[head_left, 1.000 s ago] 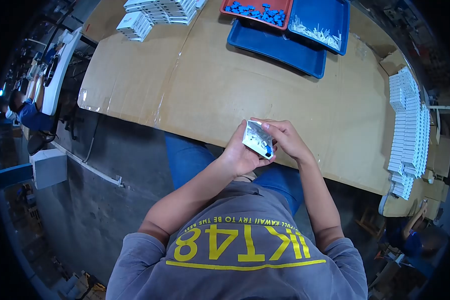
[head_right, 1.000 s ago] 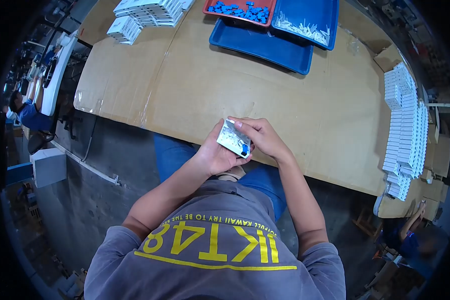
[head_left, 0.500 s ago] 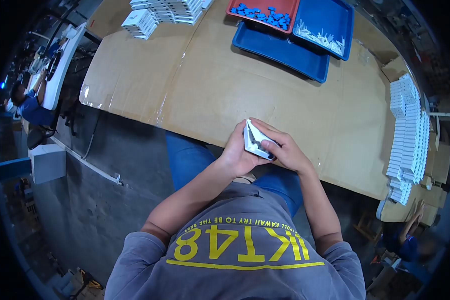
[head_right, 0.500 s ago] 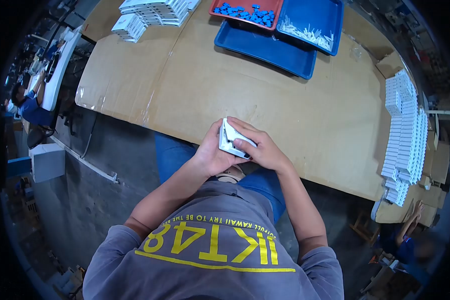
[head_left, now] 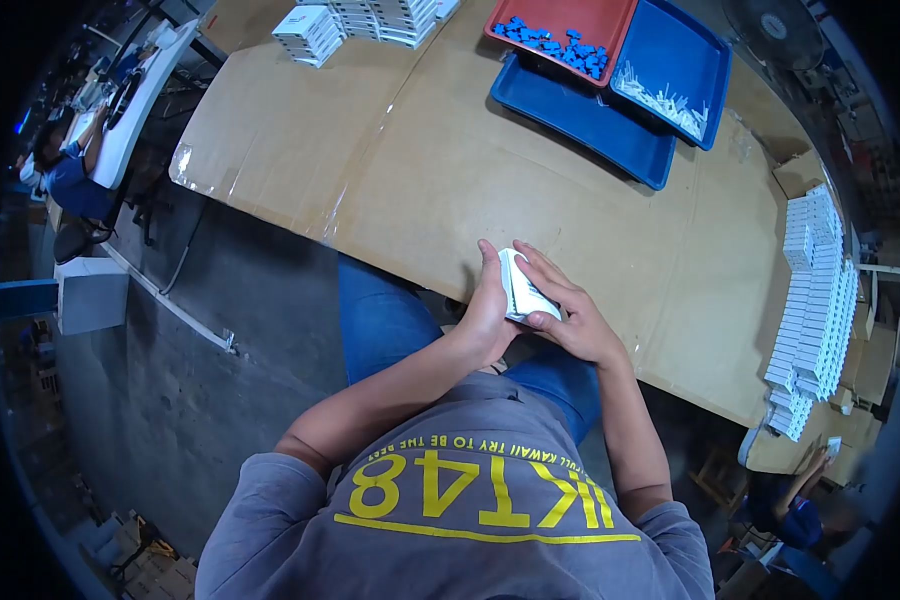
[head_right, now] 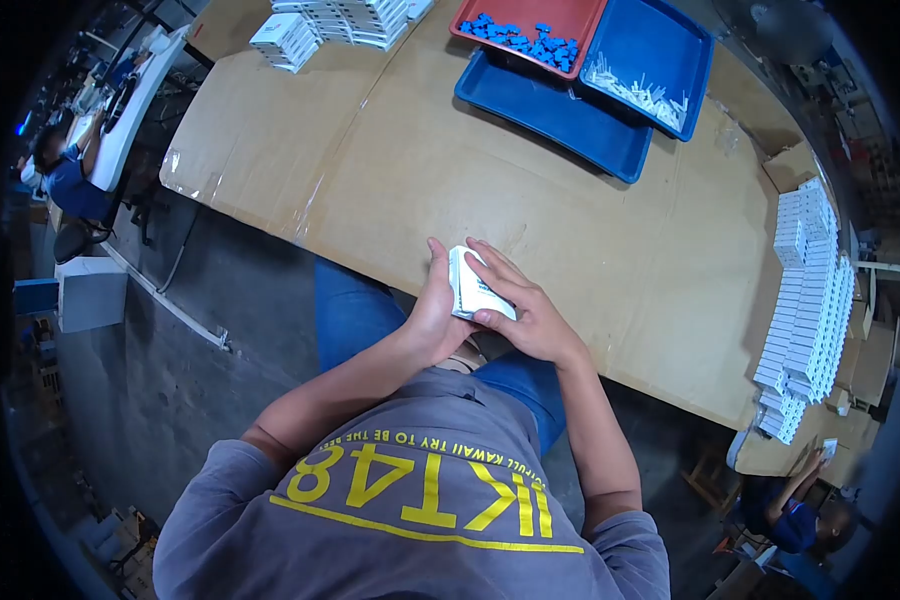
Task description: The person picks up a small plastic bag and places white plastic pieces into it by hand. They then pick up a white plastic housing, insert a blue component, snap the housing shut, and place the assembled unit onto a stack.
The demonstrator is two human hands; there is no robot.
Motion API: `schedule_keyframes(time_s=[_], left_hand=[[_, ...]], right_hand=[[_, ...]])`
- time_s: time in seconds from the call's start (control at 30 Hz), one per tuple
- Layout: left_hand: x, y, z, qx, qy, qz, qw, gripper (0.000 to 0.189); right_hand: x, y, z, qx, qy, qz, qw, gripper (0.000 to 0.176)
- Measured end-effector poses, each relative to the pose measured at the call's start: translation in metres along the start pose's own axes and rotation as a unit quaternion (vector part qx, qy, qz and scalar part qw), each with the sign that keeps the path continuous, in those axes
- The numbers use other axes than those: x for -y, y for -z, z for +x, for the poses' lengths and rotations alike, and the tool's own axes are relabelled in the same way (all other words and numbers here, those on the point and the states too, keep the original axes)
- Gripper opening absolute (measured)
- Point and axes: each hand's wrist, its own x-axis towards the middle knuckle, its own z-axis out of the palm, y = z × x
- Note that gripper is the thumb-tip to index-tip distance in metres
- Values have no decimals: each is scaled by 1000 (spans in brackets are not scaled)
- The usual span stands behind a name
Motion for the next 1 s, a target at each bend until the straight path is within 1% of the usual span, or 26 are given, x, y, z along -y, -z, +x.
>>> schedule_keyframes(time_s=[0.07, 0.17, 0.27, 0.3, 0.4, 0.43, 0.53, 0.63, 0.73, 0.83, 0.87, 0.93, 1.0], left_hand=[[1, -1, 1, -6, -12, 3, 1000, 88], [3, 3, 4, 12, -9, 17, 1000, 82], [-1, 3, 9, 23, 7, 21, 999, 74], [-3, 3, 11, 31, 23, -8, 999, 68], [-12, 0, 15, 70, 58, -62, 994, 67], [-16, 0, 14, 94, 63, -86, 990, 68], [-22, -3, 12, 90, 78, -89, 989, 70], [-19, -1, 11, 103, 85, -89, 987, 71], [-15, 4, 15, 113, 88, -99, 985, 70], [-15, 1, 13, 99, 90, -102, 986, 69], [-16, 0, 13, 91, 90, -102, 986, 68], [-13, 4, 16, 111, 91, -104, 984, 67], [-13, 4, 17, 118, 90, -100, 984, 67]], right_hand=[[2, 0, 0, -6, -5, 25, 1000, 70], [1, 2, 0, -18, 1, 65, 998, 67], [1, 8, 2, -38, 12, 75, 996, 63], [1, 10, 3, -47, 16, 73, 996, 62], [-4, 22, 6, -120, -42, 192, 973, 63], [-3, 21, 10, -140, -22, 225, 964, 67], [1, 26, 12, -150, -42, 282, 947, 63], [-1, 28, 12, -146, -55, 222, 962, 59], [-2, 32, 11, -115, -43, 173, 977, 53], [6, 31, 11, -92, -68, 156, 981, 48], [6, 29, 12, -92, -53, 148, 983, 47], [4, 26, 15, -91, -21, 131, 987, 45], [2, 27, 17, -77, -27, 94, 992, 50]])
